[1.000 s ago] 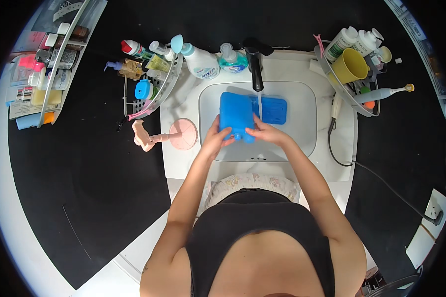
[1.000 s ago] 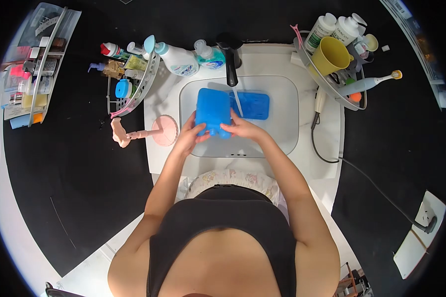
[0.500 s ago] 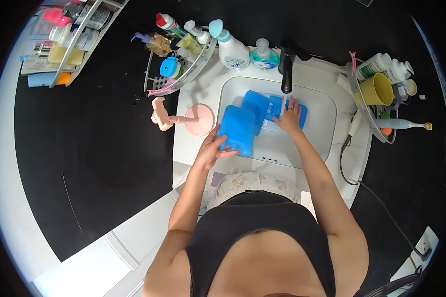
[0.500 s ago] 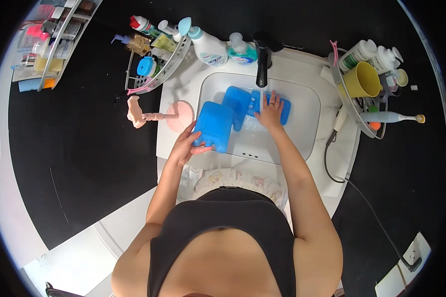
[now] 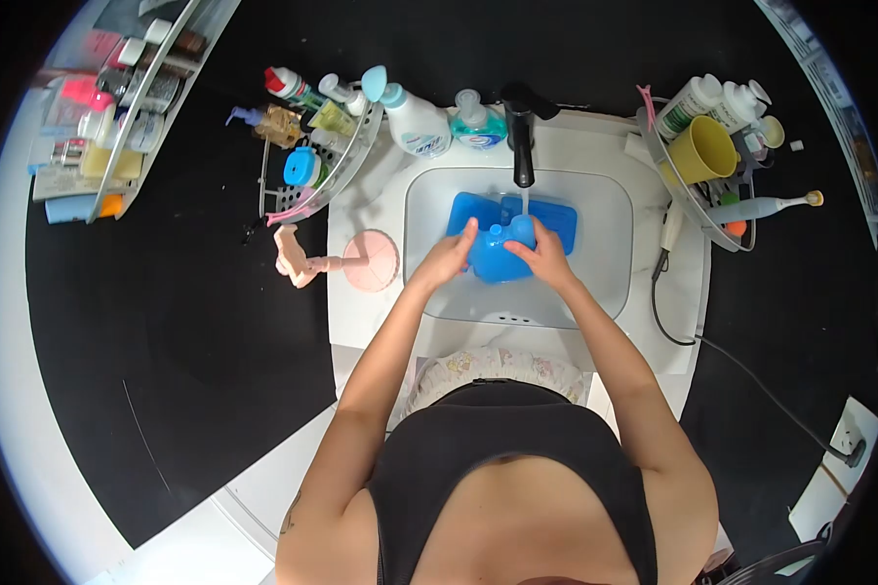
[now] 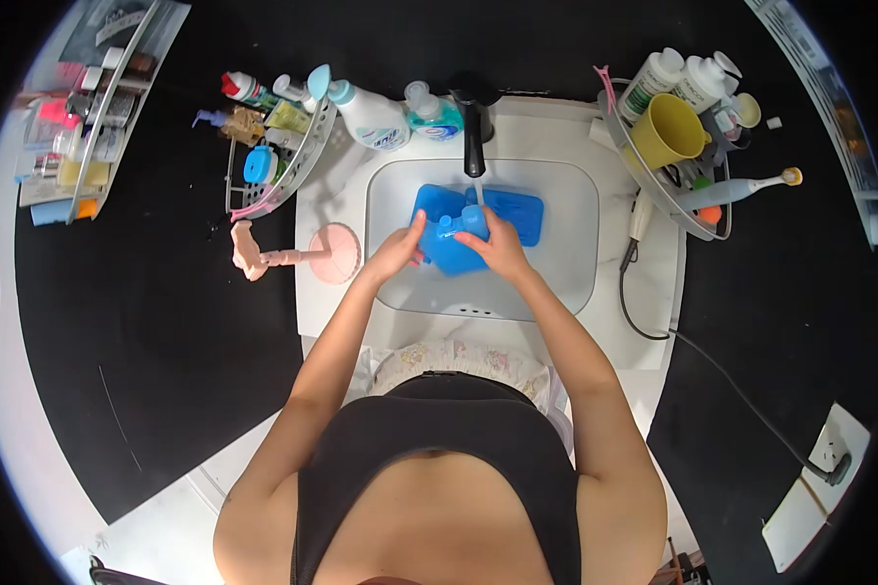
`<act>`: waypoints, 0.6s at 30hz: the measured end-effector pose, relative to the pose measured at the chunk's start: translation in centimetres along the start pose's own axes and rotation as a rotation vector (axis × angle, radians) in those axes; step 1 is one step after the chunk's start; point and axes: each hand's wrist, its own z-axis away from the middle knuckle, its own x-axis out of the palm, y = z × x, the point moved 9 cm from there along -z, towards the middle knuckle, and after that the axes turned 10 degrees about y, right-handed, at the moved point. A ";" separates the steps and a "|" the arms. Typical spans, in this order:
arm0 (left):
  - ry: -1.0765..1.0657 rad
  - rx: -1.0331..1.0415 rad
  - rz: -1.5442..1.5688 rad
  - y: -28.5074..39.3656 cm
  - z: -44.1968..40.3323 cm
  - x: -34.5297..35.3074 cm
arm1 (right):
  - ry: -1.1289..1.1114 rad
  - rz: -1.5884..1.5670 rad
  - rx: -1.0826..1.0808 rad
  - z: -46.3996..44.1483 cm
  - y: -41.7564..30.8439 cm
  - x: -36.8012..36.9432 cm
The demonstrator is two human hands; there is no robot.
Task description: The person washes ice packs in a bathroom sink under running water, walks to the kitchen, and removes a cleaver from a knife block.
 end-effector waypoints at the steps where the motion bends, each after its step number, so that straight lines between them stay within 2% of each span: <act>1: -0.008 0.007 -0.011 0.2 -0.4 0.5 | 0.084 -0.124 0.007 -0.6 1.4 -0.1; 3: -0.017 0.229 0.026 1.9 -0.3 2.3 | 0.243 -0.370 0.023 -1.4 4.2 -0.2; 4: -0.021 0.336 0.048 2.5 -0.2 2.7 | 0.249 -0.373 0.028 -1.6 4.9 0.0; 7: -0.059 0.263 0.095 1.3 -1.6 3.1 | 0.325 -0.372 -0.152 -2.8 4.7 -0.8; 8: -0.076 0.225 0.120 1.0 -1.8 3.2 | 0.328 -0.373 -0.147 -3.2 4.0 -1.5; 11: -0.090 0.212 0.108 0.9 -2.5 3.2 | -0.050 -0.081 -0.254 -3.5 1.3 -0.8; 16: 0.007 0.150 -0.001 1.7 -3.4 2.9 | 0.027 0.110 -0.183 -4.7 0.3 -1.0; 18: 0.062 0.197 -0.080 2.5 -3.3 3.1 | 0.138 0.279 -0.025 -5.1 1.0 -1.3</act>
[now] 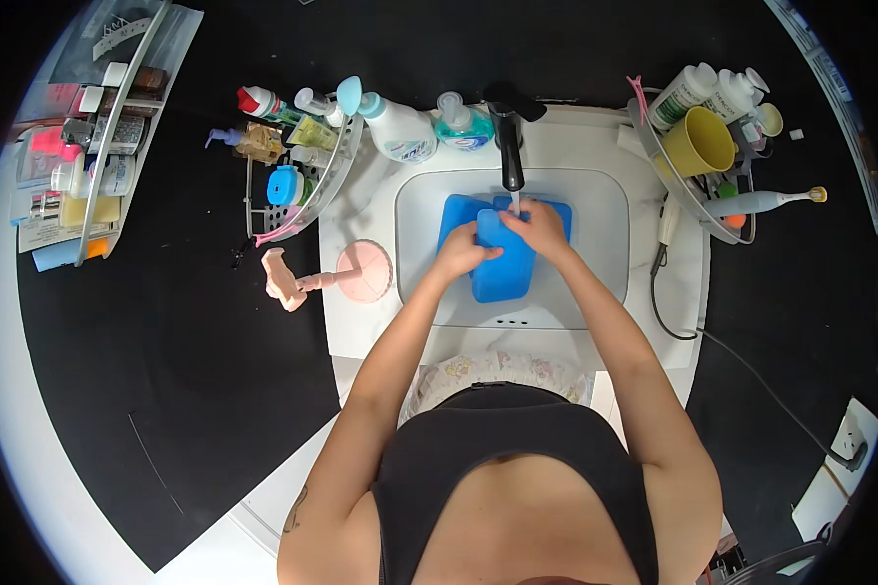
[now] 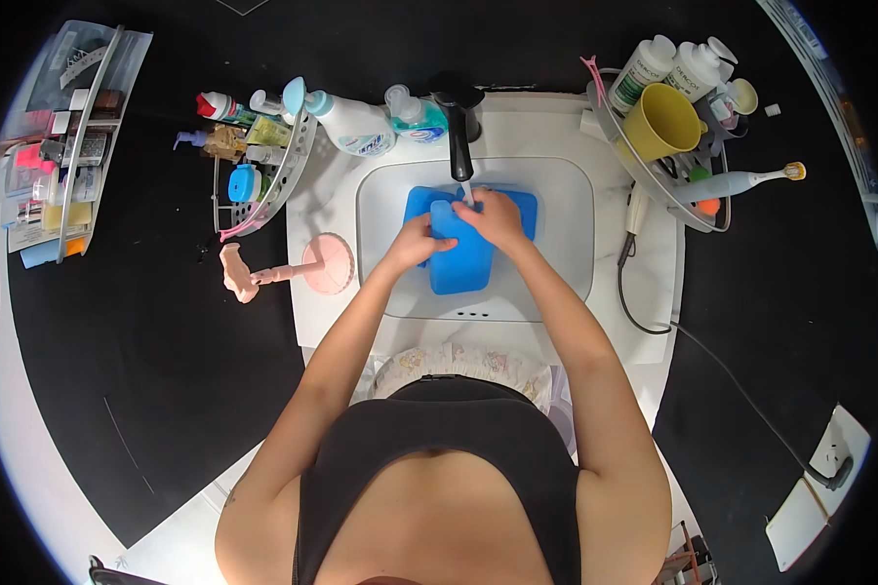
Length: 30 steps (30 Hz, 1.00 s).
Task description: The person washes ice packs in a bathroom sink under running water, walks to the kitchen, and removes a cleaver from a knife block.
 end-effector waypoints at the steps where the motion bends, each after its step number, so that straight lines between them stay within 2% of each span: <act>1: 0.050 0.049 -0.082 0.6 0.0 -0.1 | 0.043 0.092 0.081 0.0 0.7 -0.3; 3: 0.098 0.100 -0.162 1.6 0.3 -0.3 | -0.023 -0.019 0.116 -1.0 2.6 0.9; 5: 0.008 -0.029 0.099 1.3 0.8 -0.5 | -0.152 -0.249 0.177 -1.5 3.6 2.4; 6: -0.035 -0.096 0.228 1.1 1.2 -0.6 | -0.154 -0.252 0.177 -1.3 3.7 2.2; 9: -0.057 -0.109 0.242 1.8 1.6 -1.8 | -0.309 -0.675 -0.003 0.1 0.2 0.8; 13: -0.099 -0.077 0.243 1.9 1.4 -2.0 | -0.393 -0.677 0.088 0.3 -0.2 0.3; 22: -0.148 -0.085 0.227 2.1 1.7 -2.0 | -0.380 -0.703 0.028 0.4 -0.9 0.1; 30: -0.060 -0.066 0.168 3.5 1.7 -1.9 | -0.241 -0.575 0.074 -0.7 0.4 0.2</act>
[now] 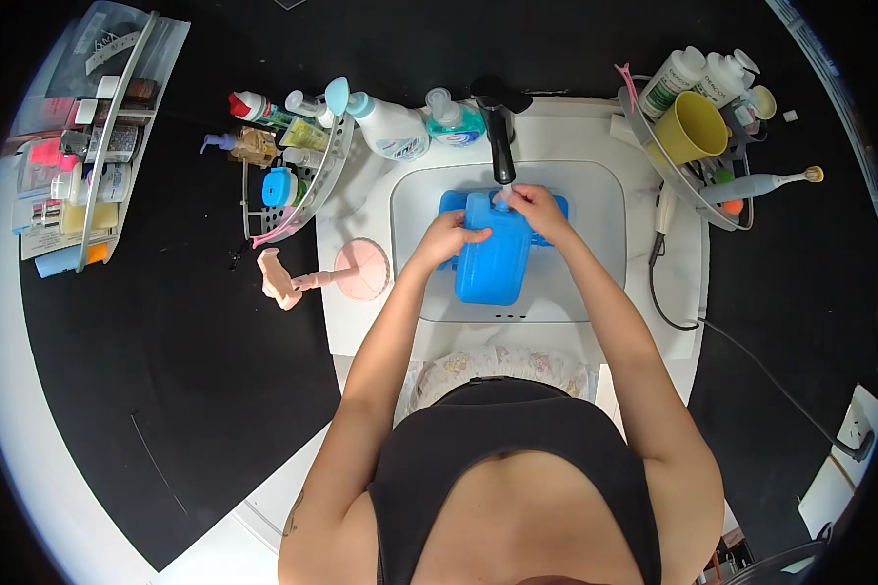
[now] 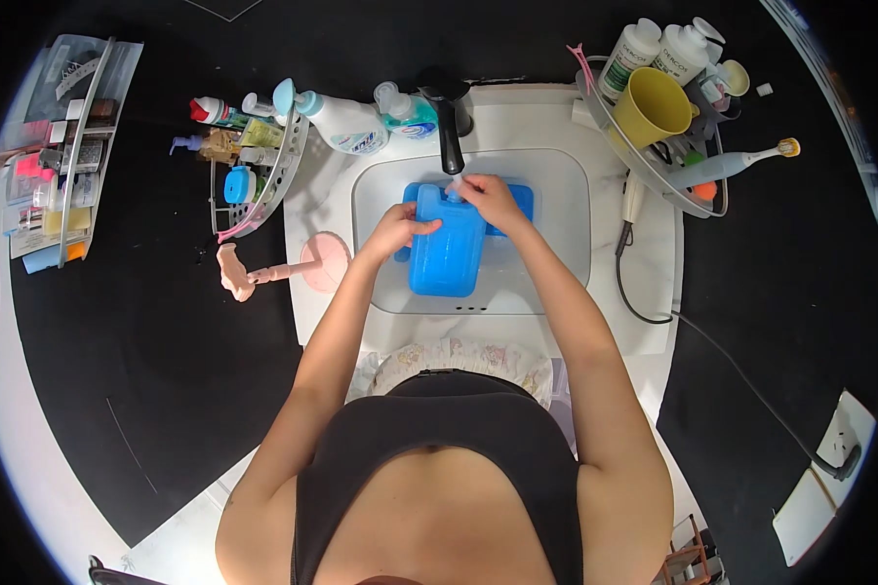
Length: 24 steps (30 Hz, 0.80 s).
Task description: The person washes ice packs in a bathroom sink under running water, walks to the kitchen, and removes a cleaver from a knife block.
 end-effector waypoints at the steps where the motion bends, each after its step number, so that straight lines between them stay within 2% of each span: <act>1: 0.000 -0.002 0.000 -0.1 -0.1 0.1 | 0.019 -0.045 -0.016 0.1 0.0 -0.1; 3: 0.037 0.010 -0.009 0.1 -0.3 0.0 | 0.058 -0.133 -0.049 0.2 -0.4 -0.4; 8: 0.076 0.009 -0.111 1.1 0.3 -0.1 | 0.025 -0.119 -0.054 1.0 -0.5 0.1; 12: 0.115 0.063 -0.152 1.0 -0.1 0.1 | 0.107 -0.054 -0.096 -0.2 0.6 -0.3; 16: 0.163 0.070 -0.147 0.9 -0.1 -0.5 | 0.094 -0.093 -0.023 -0.5 1.3 0.0; 20: 0.191 0.133 -0.210 0.6 -0.4 -0.4 | 0.090 0.026 -0.152 -0.5 1.0 0.5; 21: 0.188 0.134 -0.210 0.5 -0.4 -0.2 | 0.156 0.068 -0.067 -1.0 1.9 0.1; 23: 0.211 0.185 -0.406 1.3 0.4 0.4 | 0.283 0.153 0.100 -1.7 3.6 -0.7; 24: 0.224 0.209 -0.505 2.1 1.2 0.5 | 0.281 0.154 0.099 -1.7 3.9 -0.6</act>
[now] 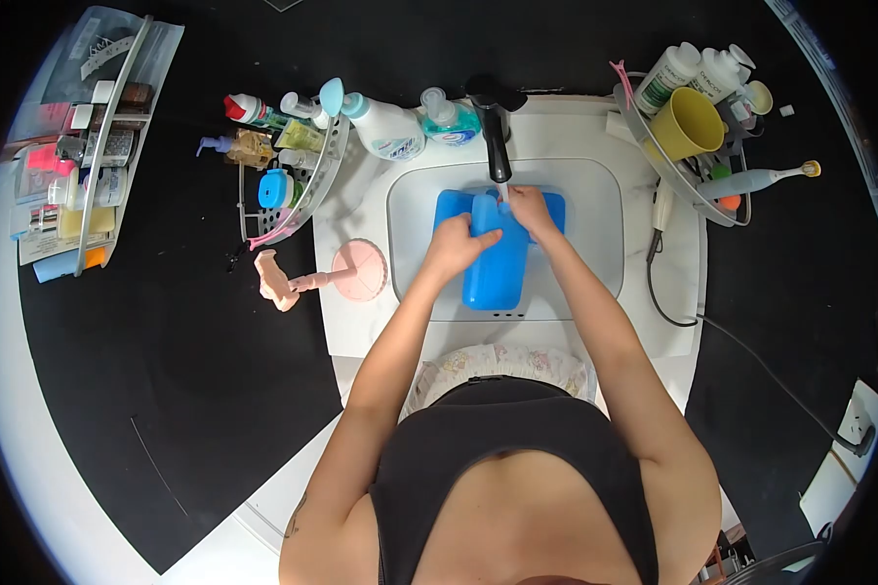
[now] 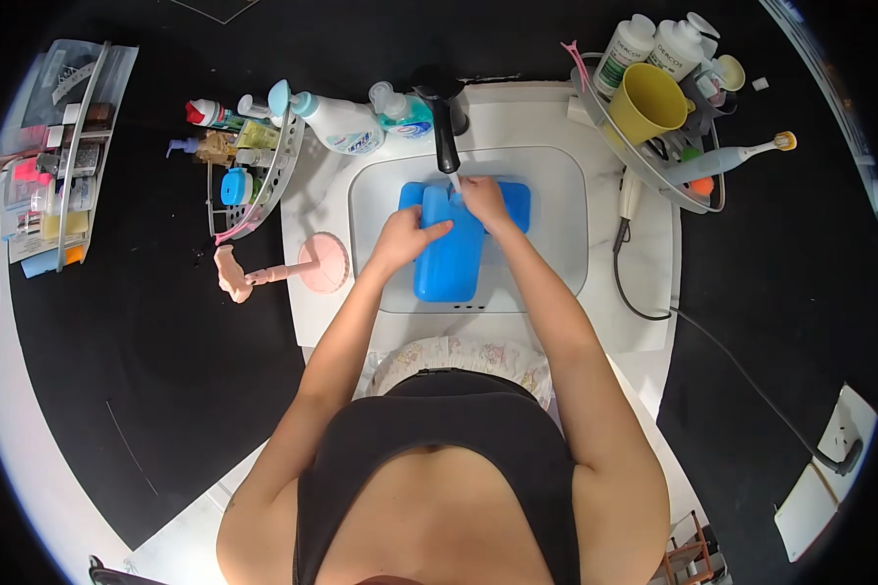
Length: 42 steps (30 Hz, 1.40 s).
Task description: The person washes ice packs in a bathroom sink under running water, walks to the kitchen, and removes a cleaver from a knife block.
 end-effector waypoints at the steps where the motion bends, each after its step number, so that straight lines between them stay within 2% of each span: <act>1: 0.002 -0.002 0.000 0.5 0.6 -0.5 | 0.017 0.054 0.000 0.0 0.6 -0.1; 4: -0.047 -0.108 -0.166 -0.1 2.0 -2.1 | 0.045 0.163 -0.006 -0.2 2.3 -1.3; 5: -0.045 -0.112 -0.167 -1.0 1.9 -2.4 | 0.097 0.322 -0.044 -0.1 2.6 -2.6; 7: -0.121 -0.364 0.181 -5.9 2.5 -1.4 | 0.198 0.641 -0.121 0.5 3.1 -4.4; 8: -0.156 -0.483 0.358 -7.7 2.7 -0.5 | 0.196 0.642 -0.125 0.7 3.4 -4.4; 9: -0.153 -0.480 0.361 -8.3 2.7 -0.3 | 0.207 0.787 -0.256 1.1 2.9 -3.8; 11: -0.240 -0.592 0.724 -8.7 4.2 1.4 | 0.225 1.070 -0.516 2.1 2.2 -2.2; 12: -0.281 -0.646 0.906 -8.6 4.9 2.0 | 0.222 1.068 -0.520 2.1 2.6 -1.9; 15: -0.274 -0.694 0.977 -8.7 6.1 1.2 | -0.003 1.209 -0.455 1.3 4.4 0.2; 17: -0.246 -0.714 1.022 -9.2 6.6 0.2 | 0.002 1.224 -0.481 1.1 4.5 0.2; 20: -0.193 -0.560 0.801 -11.8 7.7 -2.4 | 0.002 1.245 -0.531 1.7 4.2 0.6; 22: -0.121 -0.522 0.804 -13.4 9.6 -4.4 | -0.088 1.174 -0.345 2.4 4.3 -0.4; 23: -0.074 -0.482 0.801 -14.2 10.7 -5.5 | -0.094 1.178 -0.363 3.1 3.8 -0.6; 24: -0.032 -0.444 0.796 -14.8 12.0 -6.5 | -0.114 1.151 -0.285 3.8 4.0 -1.2; 26: 0.032 -0.466 0.795 -16.9 15.1 -8.4 | -0.145 1.097 -0.124 4.8 4.9 -2.3; 27: 0.086 -0.489 0.784 -18.2 16.7 -9.5 | -0.146 1.105 -0.129 4.8 5.9 -2.6; 30: 0.189 -0.578 0.768 -22.9 21.1 -11.5 | -0.245 0.213 -0.017 4.8 9.0 -1.8; 31: 0.192 -0.576 0.778 -24.0 21.9 -11.6 | -0.246 0.222 -0.021 5.3 8.8 -1.9; 34: 0.321 -0.645 0.830 -28.1 23.7 -11.6 | -0.266 -0.329 0.534 7.7 9.7 -1.5; 39: 0.407 -0.602 0.927 -31.1 22.9 -10.3 | -0.392 -0.582 0.607 7.7 10.3 0.9; 42: 0.495 -0.709 0.842 -32.8 22.7 -10.1 | -0.422 -0.625 0.566 7.4 9.5 2.2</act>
